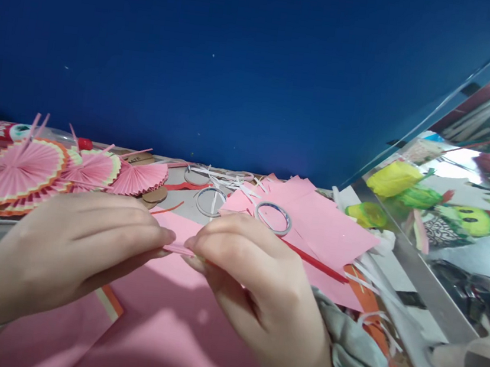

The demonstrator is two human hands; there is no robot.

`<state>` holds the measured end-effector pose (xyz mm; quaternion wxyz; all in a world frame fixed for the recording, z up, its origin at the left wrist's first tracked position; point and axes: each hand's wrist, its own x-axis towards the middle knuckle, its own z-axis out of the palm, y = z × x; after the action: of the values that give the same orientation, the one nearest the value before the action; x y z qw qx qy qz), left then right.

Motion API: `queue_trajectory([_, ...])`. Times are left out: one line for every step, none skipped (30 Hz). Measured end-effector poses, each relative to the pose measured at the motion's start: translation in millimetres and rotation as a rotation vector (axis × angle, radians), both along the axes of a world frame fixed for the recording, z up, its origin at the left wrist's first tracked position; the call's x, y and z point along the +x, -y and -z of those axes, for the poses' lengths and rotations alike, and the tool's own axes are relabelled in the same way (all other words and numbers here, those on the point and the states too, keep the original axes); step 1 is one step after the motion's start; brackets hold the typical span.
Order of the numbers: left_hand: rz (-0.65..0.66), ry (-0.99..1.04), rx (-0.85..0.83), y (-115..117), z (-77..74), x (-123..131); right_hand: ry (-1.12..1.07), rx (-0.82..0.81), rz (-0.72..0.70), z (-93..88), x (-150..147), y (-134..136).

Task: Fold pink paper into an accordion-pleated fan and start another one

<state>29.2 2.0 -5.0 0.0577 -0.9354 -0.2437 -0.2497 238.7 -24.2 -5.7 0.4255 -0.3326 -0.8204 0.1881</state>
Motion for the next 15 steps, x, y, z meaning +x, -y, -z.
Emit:
queue_trajectory([0.008, 0.000, 0.005, 0.3, -0.9, 0.4, -0.005, -0.001, -0.011, 0.3, 0.3, 0.1])
queue_trajectory([0.018, 0.001, 0.009, 0.7, -1.7, 0.8, -0.009, -0.001, -0.019, 0.9, 0.6, 0.2])
queue_trajectory([0.027, 0.003, 0.011, 1.0, -2.6, 1.0, -0.012, -0.004, -0.019, 1.4, 1.0, 0.4])
queue_trajectory([0.035, 0.004, 0.008, 1.2, -3.2, 1.0, -0.014, -0.009, -0.012, 1.8, 1.4, 0.7])
queue_trajectory([0.041, 0.006, 0.001, 1.3, -3.7, 0.7, -0.015, -0.014, -0.003, 1.8, 2.1, 1.1])
queue_trajectory([0.043, 0.010, -0.008, 1.3, -4.0, 0.0, -0.017, -0.014, 0.007, 1.4, 3.2, 1.6])
queue_trajectory([0.040, 0.013, -0.021, 1.2, -4.0, -1.0, -0.018, -0.003, 0.012, 0.4, 4.9, 2.1])
queue_trajectory([0.032, 0.017, -0.034, 1.1, -4.0, -2.3, -0.010, 0.010, 0.013, -1.0, 7.4, 2.5])
queue_trajectory([0.020, 0.019, -0.047, 1.0, -4.0, -3.9, 0.000, 0.024, 0.014, -2.6, 10.8, 2.9])
queue_trajectory([0.009, 0.019, -0.060, 0.8, -4.1, -5.6, 0.011, 0.036, 0.021, -4.4, 15.0, 3.2])
queue_trajectory([0.000, 0.019, -0.067, 0.7, -4.2, -7.3, 0.028, 0.043, 0.033, -5.9, 20.0, 3.4])
queue_trajectory([-0.005, 0.017, -0.071, 0.6, -4.3, -8.8, 0.048, 0.049, 0.043, -7.2, 25.3, 3.5])
queue_trajectory([-0.005, 0.016, -0.062, 0.5, -4.5, -10.0, 0.071, 0.050, 0.054, -8.1, 30.5, 3.7])
queue_trajectory([-0.003, 0.016, -0.045, 0.4, -4.6, -10.9, 0.093, 0.049, 0.066, -8.6, 35.3, 3.8])
queue_trajectory([0.000, 0.013, -0.020, 0.4, -4.6, -11.2, 0.108, 0.063, 0.068, -9.0, 39.3, 4.0])
